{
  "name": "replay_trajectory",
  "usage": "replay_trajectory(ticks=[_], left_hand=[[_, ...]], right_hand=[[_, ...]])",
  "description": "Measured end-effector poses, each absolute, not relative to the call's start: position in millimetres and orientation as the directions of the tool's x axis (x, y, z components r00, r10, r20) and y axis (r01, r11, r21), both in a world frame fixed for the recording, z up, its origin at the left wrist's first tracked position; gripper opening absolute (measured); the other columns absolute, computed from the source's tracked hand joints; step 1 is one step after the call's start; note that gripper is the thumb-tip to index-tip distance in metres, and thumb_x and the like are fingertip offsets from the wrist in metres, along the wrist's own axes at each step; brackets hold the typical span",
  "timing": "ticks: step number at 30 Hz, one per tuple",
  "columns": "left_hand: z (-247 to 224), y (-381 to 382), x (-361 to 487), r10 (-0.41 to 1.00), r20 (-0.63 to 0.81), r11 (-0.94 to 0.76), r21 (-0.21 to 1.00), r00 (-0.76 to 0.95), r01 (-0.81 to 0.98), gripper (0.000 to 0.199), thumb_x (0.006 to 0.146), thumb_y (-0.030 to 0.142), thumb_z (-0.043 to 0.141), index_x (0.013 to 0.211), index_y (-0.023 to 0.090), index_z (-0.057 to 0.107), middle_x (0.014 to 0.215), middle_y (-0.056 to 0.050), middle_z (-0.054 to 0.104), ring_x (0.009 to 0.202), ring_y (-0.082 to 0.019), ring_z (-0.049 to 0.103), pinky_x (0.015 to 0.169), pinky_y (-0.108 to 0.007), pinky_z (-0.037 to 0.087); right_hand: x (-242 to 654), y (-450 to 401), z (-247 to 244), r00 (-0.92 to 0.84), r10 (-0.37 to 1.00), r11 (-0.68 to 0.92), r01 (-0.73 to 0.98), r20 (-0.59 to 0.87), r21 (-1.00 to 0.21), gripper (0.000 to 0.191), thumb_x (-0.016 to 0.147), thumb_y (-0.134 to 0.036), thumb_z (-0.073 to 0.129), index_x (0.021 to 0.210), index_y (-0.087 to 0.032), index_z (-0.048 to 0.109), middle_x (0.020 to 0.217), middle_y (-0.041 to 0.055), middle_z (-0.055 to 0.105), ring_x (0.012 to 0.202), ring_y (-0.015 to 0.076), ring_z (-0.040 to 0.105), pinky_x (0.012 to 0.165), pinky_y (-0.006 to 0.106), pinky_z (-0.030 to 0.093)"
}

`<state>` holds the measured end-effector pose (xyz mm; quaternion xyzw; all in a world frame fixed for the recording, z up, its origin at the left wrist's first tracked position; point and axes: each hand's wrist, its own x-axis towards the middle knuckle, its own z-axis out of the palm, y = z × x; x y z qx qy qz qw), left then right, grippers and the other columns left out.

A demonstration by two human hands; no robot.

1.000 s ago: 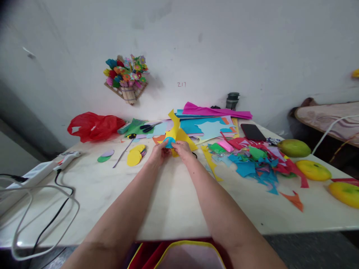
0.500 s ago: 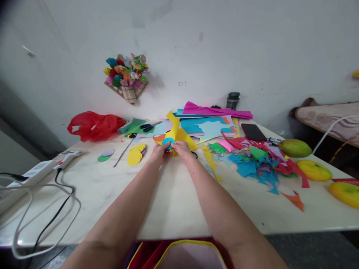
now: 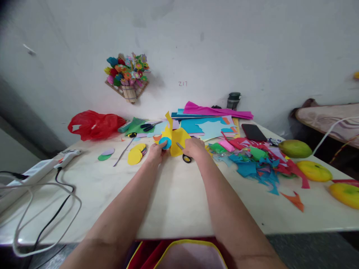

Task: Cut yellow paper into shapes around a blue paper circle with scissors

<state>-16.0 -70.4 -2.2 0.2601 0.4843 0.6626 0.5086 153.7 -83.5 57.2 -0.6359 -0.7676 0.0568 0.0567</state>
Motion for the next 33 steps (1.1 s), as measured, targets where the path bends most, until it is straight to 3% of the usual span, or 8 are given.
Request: replay_trajectory(ticks=[3, 6, 18, 21, 24, 28, 31, 33], left_hand=[[-5.9, -67.7, -19.0, 0.913, -0.126, -0.064, 0.895, -0.388, -0.441, 0.029, 0.064, 0.018, 0.091, 0.069, 0.016, 0.062, 0.061, -0.001, 0.065, 0.056, -0.012, 0.059, 0.058, -0.026, 0.047], [-8.2, -65.9, -21.1, 0.903, -0.106, -0.114, 0.875, -0.416, -0.47, 0.026, 0.065, 0.015, 0.089, 0.07, 0.017, 0.063, 0.066, -0.002, 0.068, 0.062, -0.015, 0.063, 0.063, -0.028, 0.052], [-19.2, -52.2, -26.1, 0.834, -0.085, -0.226, 0.848, -0.545, -0.479, 0.03, 0.063, 0.016, 0.087, 0.071, 0.019, 0.058, 0.065, 0.002, 0.063, 0.07, -0.017, 0.069, 0.077, -0.033, 0.058], [-21.4, -50.3, -28.2, 0.824, -0.066, -0.264, 0.833, -0.562, -0.486, 0.032, 0.063, 0.014, 0.088, 0.07, 0.019, 0.057, 0.064, 0.002, 0.062, 0.069, -0.017, 0.069, 0.078, -0.033, 0.057], [-22.8, -49.6, -31.4, 0.828, -0.032, -0.286, 0.835, -0.56, -0.471, 0.032, 0.062, 0.019, 0.09, 0.069, 0.018, 0.059, 0.063, 0.001, 0.063, 0.067, -0.017, 0.069, 0.076, -0.032, 0.056], [-22.5, -49.8, -35.4, 0.851, -0.008, -0.269, 0.852, -0.525, -0.449, 0.032, 0.061, 0.025, 0.092, 0.068, 0.017, 0.062, 0.062, 0.0, 0.064, 0.068, -0.017, 0.07, 0.076, -0.032, 0.057], [-18.8, -52.4, -35.6, 0.878, 0.023, -0.279, 0.837, -0.478, -0.471, 0.032, 0.06, 0.027, 0.093, 0.07, 0.017, 0.065, 0.064, -0.001, 0.067, 0.074, -0.02, 0.072, 0.078, -0.034, 0.059], [-14.8, -55.4, -34.7, 0.895, 0.032, -0.281, 0.816, -0.445, -0.506, 0.033, 0.059, 0.026, 0.095, 0.071, 0.017, 0.066, 0.067, -0.002, 0.07, 0.077, -0.022, 0.074, 0.081, -0.036, 0.06]], right_hand=[[151.4, -91.7, 62.9, -0.177, 0.975, 0.172, 0.984, -0.131, -0.043, 0.038, 0.085, -0.022, 0.069, 0.122, -0.013, 0.076, 0.124, 0.0209, 0.076, 0.117, 0.0347, 0.071, 0.087, 0.036, 0.053], [147.9, -95.8, 62.2, -0.183, 0.965, 0.182, 0.983, -0.188, -0.024, 0.047, 0.084, -0.016, 0.066, 0.131, -0.01, 0.072, 0.127, 0.024, 0.074, 0.119, 0.0343, 0.072, 0.089, 0.035, 0.055], [152.2, -87.5, 52.0, -0.185, 0.981, 0.181, 0.982, -0.059, -0.058, 0.039, 0.088, -0.017, 0.063, 0.125, -0.011, 0.076, 0.127, 0.0238, 0.075, 0.119, 0.0343, 0.071, 0.091, 0.037, 0.055], [159.0, -77.0, 46.7, -0.161, 0.987, 0.16, 0.969, 0.01, -0.19, 0.034, 0.085, -0.018, 0.067, 0.116, -0.018, 0.081, 0.123, 0.0175, 0.078, 0.114, 0.0319, 0.073, 0.083, 0.033, 0.055], [161.7, -67.4, 41.4, -0.165, 0.985, 0.174, 0.891, 0.06, -0.418, 0.021, 0.081, -0.02, 0.075, 0.1, -0.021, 0.083, 0.102, 0.0115, 0.082, 0.098, 0.0279, 0.076, 0.069, 0.028, 0.053], [158.9, -67.7, 39.8, -0.197, 0.98, 0.081, 0.5, -0.022, -0.862, 0.019, 0.076, -0.016, 0.079, 0.095, -0.018, 0.076, 0.067, 0.0037, 0.073, 0.06, 0.0185, 0.07, 0.045, 0.023, 0.044], [158.7, -73.9, 41.4, -0.322, 0.946, 0.026, 0.201, -0.041, -0.979, 0.023, 0.075, -0.014, 0.081, 0.094, -0.017, 0.068, 0.065, 0.0003, 0.07, 0.05, 0.012, 0.063, 0.039, 0.019, 0.04], [160.8, -76.4, 41.9, -0.4, 0.916, 0.016, 0.129, -0.037, -0.992, 0.023, 0.077, -0.019, 0.083, 0.089, -0.017, 0.064, 0.063, -0.0012, 0.068, 0.046, 0.0094, 0.06, 0.038, 0.017, 0.038]])
